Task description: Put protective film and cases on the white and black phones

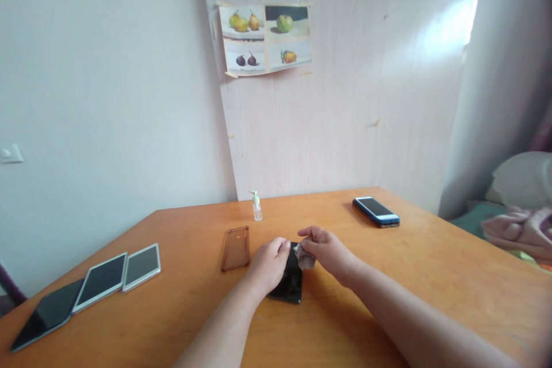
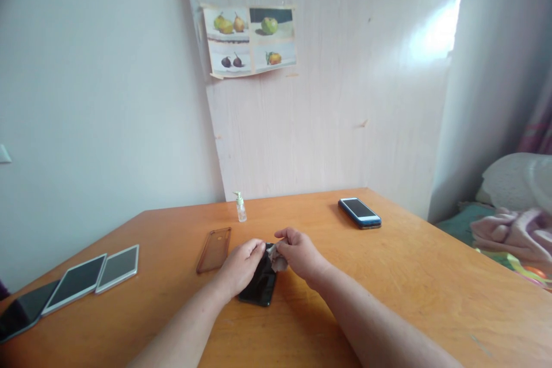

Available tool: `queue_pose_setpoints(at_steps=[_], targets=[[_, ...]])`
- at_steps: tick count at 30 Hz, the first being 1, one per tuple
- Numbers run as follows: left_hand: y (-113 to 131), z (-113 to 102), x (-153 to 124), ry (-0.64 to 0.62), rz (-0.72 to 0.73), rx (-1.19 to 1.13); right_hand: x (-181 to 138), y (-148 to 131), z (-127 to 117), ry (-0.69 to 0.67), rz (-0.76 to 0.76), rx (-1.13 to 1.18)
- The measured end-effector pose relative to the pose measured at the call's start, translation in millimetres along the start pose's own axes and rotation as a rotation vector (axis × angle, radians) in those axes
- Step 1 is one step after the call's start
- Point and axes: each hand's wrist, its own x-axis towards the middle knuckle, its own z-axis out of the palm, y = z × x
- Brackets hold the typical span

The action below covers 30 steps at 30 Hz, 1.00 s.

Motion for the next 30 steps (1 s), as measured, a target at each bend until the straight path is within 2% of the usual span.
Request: queue_pose_setpoints(at_steps=[4, 8, 11, 15, 19, 23, 26, 30], targets=[[7, -1, -1, -0.007, -0.007, -0.142, -3, -3, 4, -0.028, -0.074, 0.041], [15, 1, -4, -0.125, -0.033, -0.472, -4, -4, 8, 0.014, -0.143, 0.047], [20, 3, -6, -0.139, -0.051, -0.639, -3, -3, 9, 0.037, -0.163, 0.040], [21, 3, -5, -0.047, -0.077, -0.582, 0, 0, 6, 0.079, -0.166, -0.004], [13, 3, -1, 0.065, -0.073, -0.465, -1, 0, 2, 0.132, -0.152, -0.227], [9, 4, 1, 0.126, -0.068, -0.448, -11, -5, 7, 0.102, -0.340, -0.495], [13, 2, 0, 0.128, -0.068, -0.450, -18, -10, 12, 0.070, -0.478, -0.661], [23, -6, -4, 0.029, -0.008, -0.440, -16, -11, 8, 0.083, -0.462, -0.723]])
